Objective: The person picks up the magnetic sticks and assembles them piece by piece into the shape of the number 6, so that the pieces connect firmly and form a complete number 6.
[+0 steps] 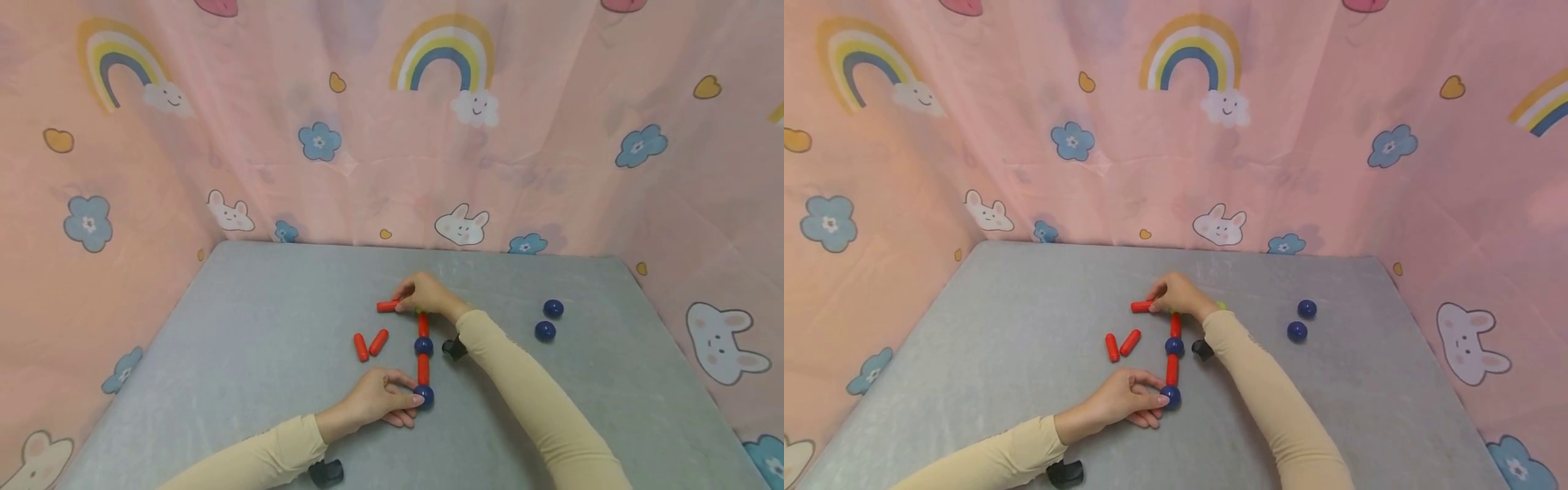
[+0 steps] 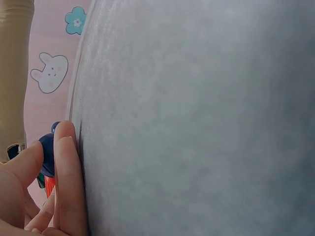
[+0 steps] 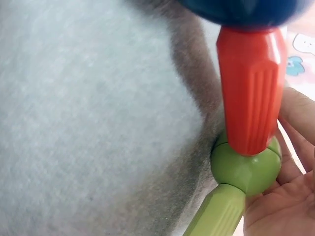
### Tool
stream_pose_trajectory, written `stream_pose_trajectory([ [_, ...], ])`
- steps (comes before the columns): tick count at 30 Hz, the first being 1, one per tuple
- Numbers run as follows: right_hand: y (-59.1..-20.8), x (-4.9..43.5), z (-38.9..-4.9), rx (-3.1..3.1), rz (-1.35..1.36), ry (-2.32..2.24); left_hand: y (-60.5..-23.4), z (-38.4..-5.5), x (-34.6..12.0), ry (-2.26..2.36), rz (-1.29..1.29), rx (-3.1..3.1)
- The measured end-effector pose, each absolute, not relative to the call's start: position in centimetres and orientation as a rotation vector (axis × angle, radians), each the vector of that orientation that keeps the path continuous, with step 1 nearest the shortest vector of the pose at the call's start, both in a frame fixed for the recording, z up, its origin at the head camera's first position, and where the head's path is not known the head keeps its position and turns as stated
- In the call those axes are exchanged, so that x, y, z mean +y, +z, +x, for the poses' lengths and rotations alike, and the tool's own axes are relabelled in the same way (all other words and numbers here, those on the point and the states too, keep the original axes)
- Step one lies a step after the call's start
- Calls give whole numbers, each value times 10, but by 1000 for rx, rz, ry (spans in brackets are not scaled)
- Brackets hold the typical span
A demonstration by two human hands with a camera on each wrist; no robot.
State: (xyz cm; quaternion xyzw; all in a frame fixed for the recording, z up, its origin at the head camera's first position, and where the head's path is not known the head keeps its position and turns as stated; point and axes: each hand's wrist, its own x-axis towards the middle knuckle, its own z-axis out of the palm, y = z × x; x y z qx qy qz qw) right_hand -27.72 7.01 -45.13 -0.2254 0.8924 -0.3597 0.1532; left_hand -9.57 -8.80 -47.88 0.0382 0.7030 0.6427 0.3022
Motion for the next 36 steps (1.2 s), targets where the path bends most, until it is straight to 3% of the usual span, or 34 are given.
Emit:
stream_pose_trajectory([
  [20,-432,73,-268,2543,-716,-1147,-478,-97,-88,1696,84,1865],
  [36,-425,107,-235,2567,-761,-1195,-479,-96,-87,1698,95,1866],
])
